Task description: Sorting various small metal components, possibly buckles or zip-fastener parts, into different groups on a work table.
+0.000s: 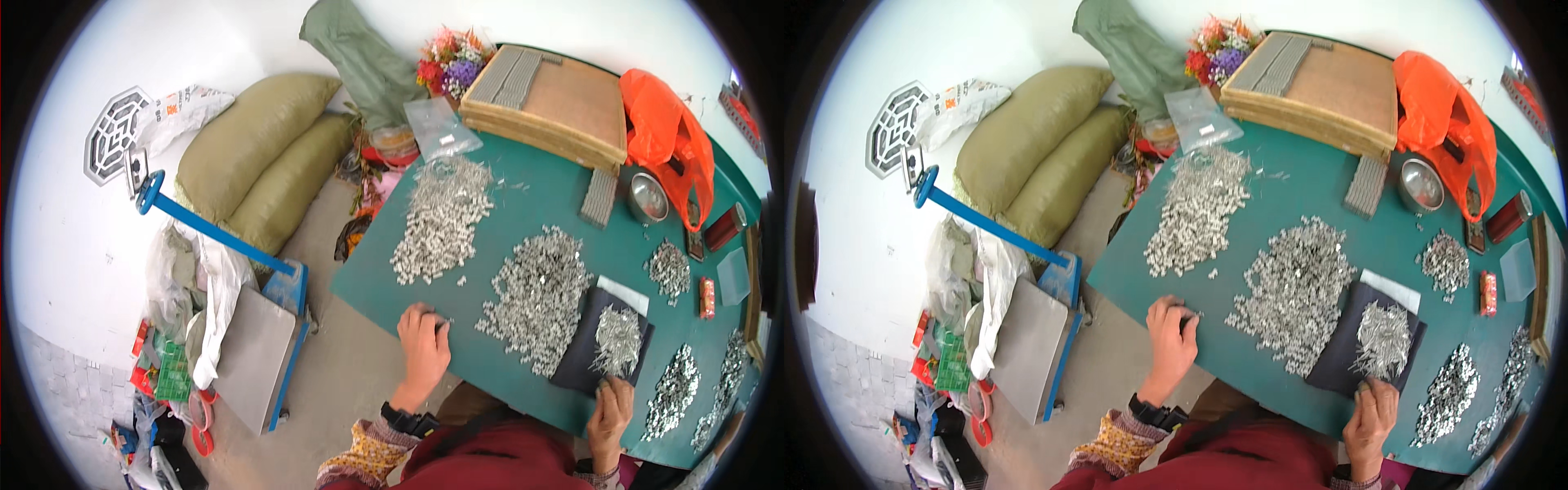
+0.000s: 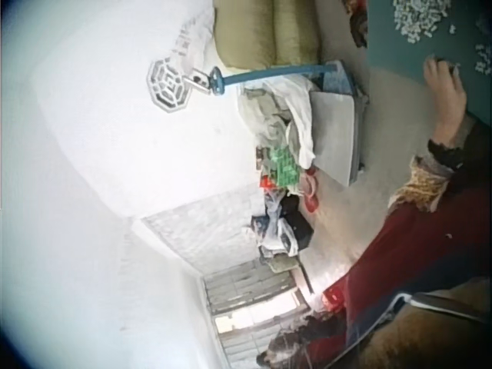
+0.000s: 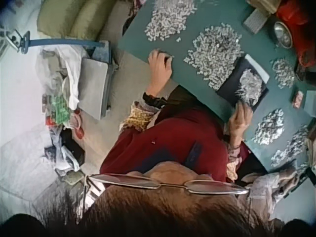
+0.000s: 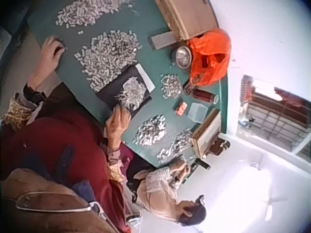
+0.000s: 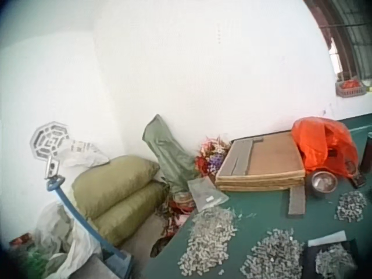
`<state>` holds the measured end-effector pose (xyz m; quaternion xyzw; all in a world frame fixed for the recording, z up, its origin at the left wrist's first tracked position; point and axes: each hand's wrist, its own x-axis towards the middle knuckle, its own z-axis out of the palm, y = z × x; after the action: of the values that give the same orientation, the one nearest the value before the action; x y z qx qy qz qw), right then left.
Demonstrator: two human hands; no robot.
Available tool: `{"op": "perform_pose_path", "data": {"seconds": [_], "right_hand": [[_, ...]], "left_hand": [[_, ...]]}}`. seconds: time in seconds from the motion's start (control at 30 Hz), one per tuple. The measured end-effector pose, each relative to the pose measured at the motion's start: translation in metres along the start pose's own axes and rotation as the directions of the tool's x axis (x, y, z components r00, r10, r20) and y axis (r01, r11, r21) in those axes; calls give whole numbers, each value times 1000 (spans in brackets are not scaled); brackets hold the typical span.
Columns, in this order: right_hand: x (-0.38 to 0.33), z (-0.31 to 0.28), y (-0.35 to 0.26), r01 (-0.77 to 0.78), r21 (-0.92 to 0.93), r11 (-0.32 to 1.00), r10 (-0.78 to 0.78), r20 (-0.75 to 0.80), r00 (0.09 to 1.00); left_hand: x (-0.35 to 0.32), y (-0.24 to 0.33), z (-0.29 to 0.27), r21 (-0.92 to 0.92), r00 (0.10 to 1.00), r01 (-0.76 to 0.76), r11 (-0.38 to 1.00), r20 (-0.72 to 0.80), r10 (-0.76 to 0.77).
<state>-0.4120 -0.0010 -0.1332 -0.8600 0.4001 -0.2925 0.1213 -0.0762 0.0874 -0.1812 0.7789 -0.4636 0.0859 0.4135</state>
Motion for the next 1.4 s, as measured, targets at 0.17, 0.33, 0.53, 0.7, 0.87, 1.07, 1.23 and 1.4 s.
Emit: {"op": "perform_pose_path", "data": {"seconds": [0.17,0.33,0.53,0.7,0.87,1.07,1.23,1.4], "right_hand": [[0,-2,5,50,-18,999,-50,10,999],[-15,-14,15,-19,-88,996,19,4,1000],[-30,-23,26,-27,-175,984,18,-54,998],[-62,-9,37,-227,-198,954,219,-62,974],[-63,-2,42,-211,-227,951,194,-94,976],[-69,-1,48,-226,-217,950,197,-149,969],[-70,-1,41,-208,-197,958,181,-147,972],[-56,-2,32,-195,-199,960,156,-194,968]], "left_hand": [[19,-5,-9,-46,990,21,999,143,-15],[83,-18,-14,-57,996,-14,998,86,19],[143,-55,9,97,990,-96,991,113,85],[136,-33,5,95,976,-172,980,154,156],[95,-11,-2,110,979,-138,984,167,118],[31,14,-14,73,975,75,994,206,-89],[16,16,-11,89,964,-59,994,263,34],[11,20,-9,50,960,-33,998,280,17]]}}
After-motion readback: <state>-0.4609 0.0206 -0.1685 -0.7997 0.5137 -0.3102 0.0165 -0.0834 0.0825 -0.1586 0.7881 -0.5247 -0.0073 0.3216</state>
